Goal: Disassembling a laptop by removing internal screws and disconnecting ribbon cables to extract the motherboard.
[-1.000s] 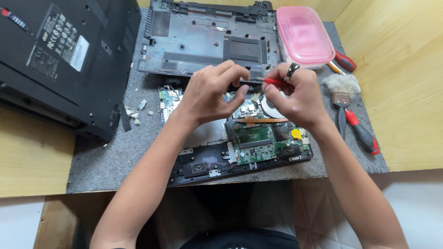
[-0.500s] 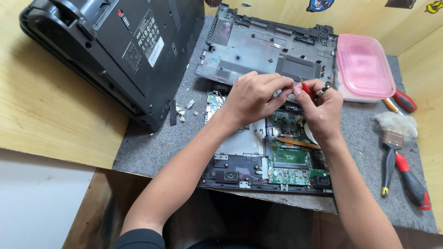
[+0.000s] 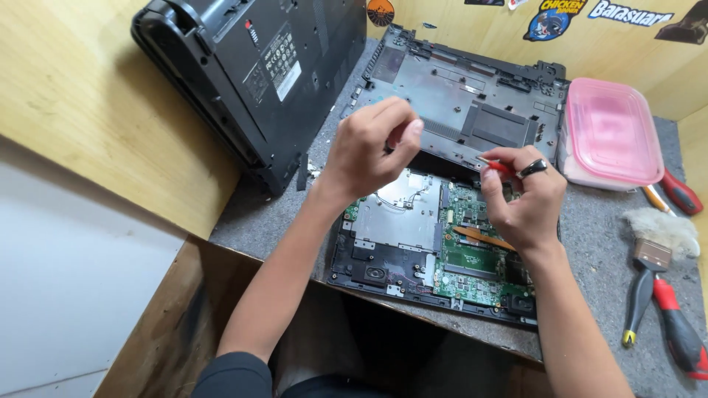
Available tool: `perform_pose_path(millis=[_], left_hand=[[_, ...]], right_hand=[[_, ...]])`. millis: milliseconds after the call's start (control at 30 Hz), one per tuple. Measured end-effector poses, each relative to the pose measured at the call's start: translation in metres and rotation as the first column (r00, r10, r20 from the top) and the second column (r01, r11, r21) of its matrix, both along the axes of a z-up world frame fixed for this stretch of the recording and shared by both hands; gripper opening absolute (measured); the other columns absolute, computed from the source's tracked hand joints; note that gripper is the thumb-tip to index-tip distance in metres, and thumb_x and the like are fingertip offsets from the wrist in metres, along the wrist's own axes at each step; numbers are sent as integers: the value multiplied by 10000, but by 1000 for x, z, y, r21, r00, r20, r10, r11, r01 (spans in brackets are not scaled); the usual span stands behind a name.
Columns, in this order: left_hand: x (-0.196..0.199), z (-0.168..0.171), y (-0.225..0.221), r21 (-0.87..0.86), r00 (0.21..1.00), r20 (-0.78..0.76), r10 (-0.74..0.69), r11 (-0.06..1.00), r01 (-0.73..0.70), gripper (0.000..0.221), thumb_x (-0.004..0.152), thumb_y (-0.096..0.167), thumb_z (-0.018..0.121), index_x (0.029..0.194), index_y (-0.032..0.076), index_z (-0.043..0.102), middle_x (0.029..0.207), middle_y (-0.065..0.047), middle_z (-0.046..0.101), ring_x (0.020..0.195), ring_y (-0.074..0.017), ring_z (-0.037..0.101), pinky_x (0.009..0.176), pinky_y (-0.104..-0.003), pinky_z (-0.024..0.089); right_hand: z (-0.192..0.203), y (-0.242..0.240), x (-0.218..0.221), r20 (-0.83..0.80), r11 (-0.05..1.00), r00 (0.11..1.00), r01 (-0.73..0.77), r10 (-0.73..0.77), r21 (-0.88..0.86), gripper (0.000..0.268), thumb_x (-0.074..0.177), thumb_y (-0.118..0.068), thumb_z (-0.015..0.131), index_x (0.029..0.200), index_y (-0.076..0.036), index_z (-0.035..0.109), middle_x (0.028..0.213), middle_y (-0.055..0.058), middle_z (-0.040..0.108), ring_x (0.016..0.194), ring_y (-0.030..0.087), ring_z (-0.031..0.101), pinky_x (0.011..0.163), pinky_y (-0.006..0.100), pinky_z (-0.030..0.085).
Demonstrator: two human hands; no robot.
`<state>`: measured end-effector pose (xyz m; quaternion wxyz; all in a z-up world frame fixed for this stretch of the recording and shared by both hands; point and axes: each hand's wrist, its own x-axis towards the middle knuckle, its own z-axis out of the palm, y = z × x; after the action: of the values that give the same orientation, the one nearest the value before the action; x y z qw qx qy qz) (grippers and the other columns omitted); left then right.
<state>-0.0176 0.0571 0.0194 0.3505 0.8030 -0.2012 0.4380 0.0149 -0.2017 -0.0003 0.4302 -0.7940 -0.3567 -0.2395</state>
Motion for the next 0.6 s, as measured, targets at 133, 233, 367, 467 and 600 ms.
perform_pose_path(millis=[133,233,367,467,600], left_hand=[[-76,-1,24,44,992,-66,111,993,-109,191,1024,222,567,869,176,669,692,50,591,608,-141,632,589,-286,530],[-130,-5,38,184,954,-169,249,959,-218,78,991,191,652,956,179,721,804,35,673,678,-165,665,635,-314,546],[-163,-35,55,346,833,-286,474,862,-371,53,939,231,713,965,207,753,824,47,689,704,-150,680,626,-315,538],[-171,-41,60,418,771,-340,539,821,-389,72,928,222,709,978,207,758,842,39,691,738,-169,694,644,-329,556],[-171,-42,57,503,739,-332,586,773,-387,67,920,225,706,969,211,749,894,26,682,804,-196,696,669,-358,569]], right_hand=[[7,13,-14,45,998,997,-56,57,-33,175,991,-137,662,1078,-27,767,767,115,609,659,208,573,575,306,469],[3,16,-20,115,991,988,-88,99,-98,197,986,-215,658,1036,-64,774,740,83,601,662,217,598,595,328,494],[1,20,-29,130,987,989,-56,76,-152,159,988,-207,679,981,-84,780,682,61,581,627,234,583,601,342,508],[1,19,-31,135,986,989,-38,60,-164,135,985,-204,696,981,-98,780,678,55,585,631,235,587,601,341,511],[4,14,-33,142,990,989,-7,27,-142,110,988,-191,708,970,-108,777,676,44,588,665,226,590,630,327,520]])
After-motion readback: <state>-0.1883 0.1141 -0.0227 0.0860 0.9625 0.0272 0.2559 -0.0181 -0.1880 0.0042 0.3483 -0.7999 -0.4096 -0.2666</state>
